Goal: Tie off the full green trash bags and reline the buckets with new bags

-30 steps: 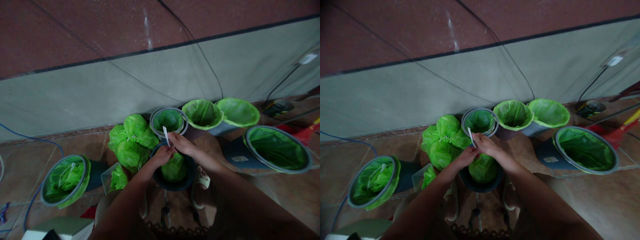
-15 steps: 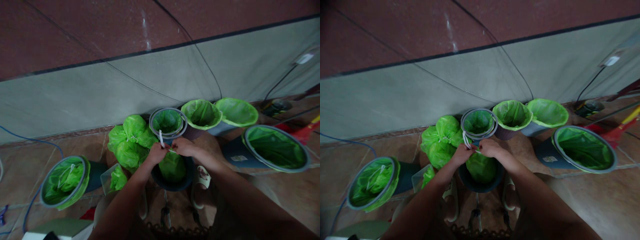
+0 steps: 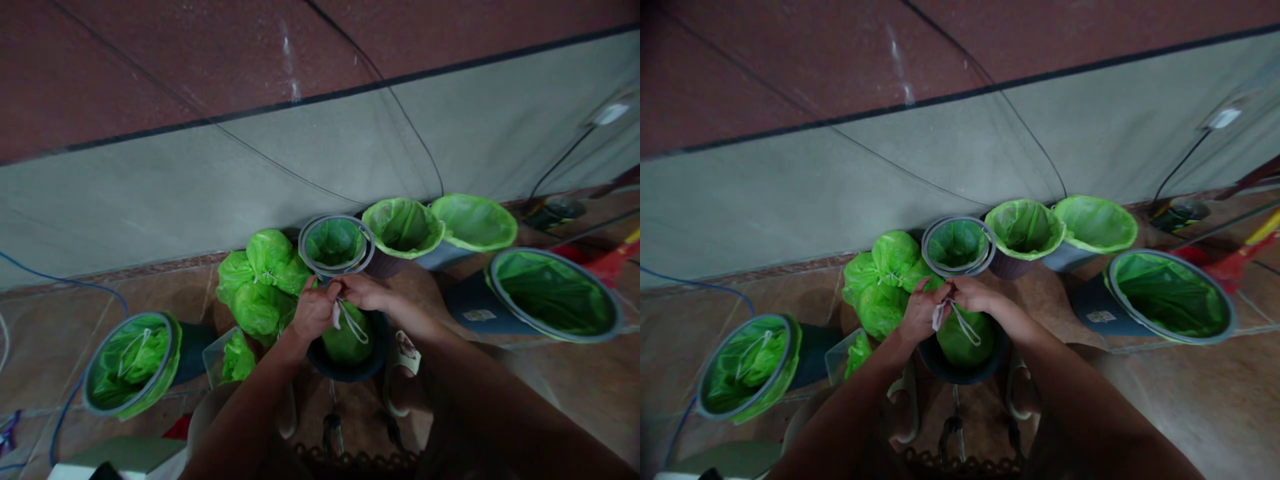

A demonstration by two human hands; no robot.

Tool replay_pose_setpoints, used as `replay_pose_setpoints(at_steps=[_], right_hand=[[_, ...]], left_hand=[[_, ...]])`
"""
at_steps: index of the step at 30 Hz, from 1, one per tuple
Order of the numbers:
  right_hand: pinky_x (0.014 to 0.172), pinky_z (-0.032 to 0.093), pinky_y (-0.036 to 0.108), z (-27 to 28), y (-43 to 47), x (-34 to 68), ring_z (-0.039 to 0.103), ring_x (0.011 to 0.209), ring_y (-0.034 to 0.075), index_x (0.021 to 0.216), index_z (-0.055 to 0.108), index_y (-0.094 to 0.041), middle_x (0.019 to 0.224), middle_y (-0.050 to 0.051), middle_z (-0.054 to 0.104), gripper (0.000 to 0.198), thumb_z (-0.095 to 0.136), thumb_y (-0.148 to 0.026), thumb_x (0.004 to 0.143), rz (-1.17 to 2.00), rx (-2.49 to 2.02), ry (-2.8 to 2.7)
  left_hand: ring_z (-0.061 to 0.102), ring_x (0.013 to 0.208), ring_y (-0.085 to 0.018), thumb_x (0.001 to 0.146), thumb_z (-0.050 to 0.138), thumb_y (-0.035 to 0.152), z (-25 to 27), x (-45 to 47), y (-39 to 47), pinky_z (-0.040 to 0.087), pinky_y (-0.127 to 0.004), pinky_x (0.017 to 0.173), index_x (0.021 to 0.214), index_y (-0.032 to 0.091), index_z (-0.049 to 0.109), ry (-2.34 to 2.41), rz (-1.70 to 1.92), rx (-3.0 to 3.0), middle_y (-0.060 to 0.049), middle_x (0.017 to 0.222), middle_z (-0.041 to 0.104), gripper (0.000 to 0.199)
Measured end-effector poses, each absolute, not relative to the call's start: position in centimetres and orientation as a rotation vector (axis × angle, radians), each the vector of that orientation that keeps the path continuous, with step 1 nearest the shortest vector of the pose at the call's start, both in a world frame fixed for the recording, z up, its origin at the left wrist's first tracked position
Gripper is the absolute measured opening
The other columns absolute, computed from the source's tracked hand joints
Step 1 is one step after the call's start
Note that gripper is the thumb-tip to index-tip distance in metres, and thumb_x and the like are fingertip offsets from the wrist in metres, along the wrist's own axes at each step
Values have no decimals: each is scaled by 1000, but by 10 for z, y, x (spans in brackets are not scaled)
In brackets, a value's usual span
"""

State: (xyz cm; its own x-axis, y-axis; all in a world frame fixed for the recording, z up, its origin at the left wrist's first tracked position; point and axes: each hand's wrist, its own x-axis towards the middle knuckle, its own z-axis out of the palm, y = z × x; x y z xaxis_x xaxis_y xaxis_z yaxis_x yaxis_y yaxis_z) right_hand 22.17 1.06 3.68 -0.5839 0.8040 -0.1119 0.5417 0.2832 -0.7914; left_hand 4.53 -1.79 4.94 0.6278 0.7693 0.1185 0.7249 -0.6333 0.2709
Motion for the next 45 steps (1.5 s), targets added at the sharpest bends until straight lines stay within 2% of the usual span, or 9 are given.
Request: replay_pose_setpoints(at_steps=[4,14,23,29,35,37,39,42,45], right_hand=[[72,45,27,46,11,221,59,75,17,89,66,-13,83,7,68,19,52,-16,77,1144,-1355,-2311],[55,37,19,42,10,219,49,57,9,98,67,-15,69,-1,61,33,44,-8,75,1567,-1442,-1944],[75,40,25,60,-2,213,60,89,18,103,65,-16,101,9,66,26,45,-28,91,583,-1677,-2361],[76,41,25,65,5,222,62,92,19,104,61,-18,102,9,67,24,42,-19,90,401,-1970,-2131],[80,45,30,78,18,243,64,99,25,128,53,-12,121,17,62,42,51,-28,89,254,-2241,-1724],[79,46,30,79,16,240,64,97,25,126,56,-12,115,17,65,43,52,-33,89,348,-2262,-1763],[76,46,28,76,11,231,65,91,22,106,67,-15,97,13,70,34,46,-39,94,576,-2198,-1890],[66,45,25,68,2,215,64,75,19,77,69,-16,73,9,68,51,37,-49,96,992,-1969,-1940],[55,42,23,56,-4,205,59,61,16,76,69,-15,62,5,63,47,45,-54,90,1275,-1757,-1698]], left_hand=[[65,75,-22,85,52,24,49,46,-19,32,-45,107,108,18,62,1345,320,2718,-4,76,70,25],[63,74,-21,91,47,23,44,49,-21,34,-41,101,91,16,66,1512,432,2685,-7,74,68,19],[62,70,-19,89,48,20,45,51,-20,36,-39,97,86,17,65,1523,464,2645,-5,69,66,18],[61,67,-18,86,50,20,48,55,-28,35,-39,99,79,19,64,1412,509,2615,-4,65,65,16],[61,70,-18,89,48,20,45,53,-29,36,-37,97,81,19,64,1497,525,2571,-4,67,65,18],[61,70,-18,89,48,21,43,52,-26,38,-36,93,83,19,64,1533,527,2542,-4,68,66,17],[61,70,-19,89,48,21,41,52,-25,39,-35,88,85,19,64,1562,504,2536,-5,69,66,17],[61,72,-19,89,48,21,40,53,-25,39,-34,82,87,18,63,1563,469,2569,-6,70,66,16],[62,74,-20,90,47,22,39,55,-28,39,-34,78,88,18,63,1533,475,2611,-7,73,67,17]])
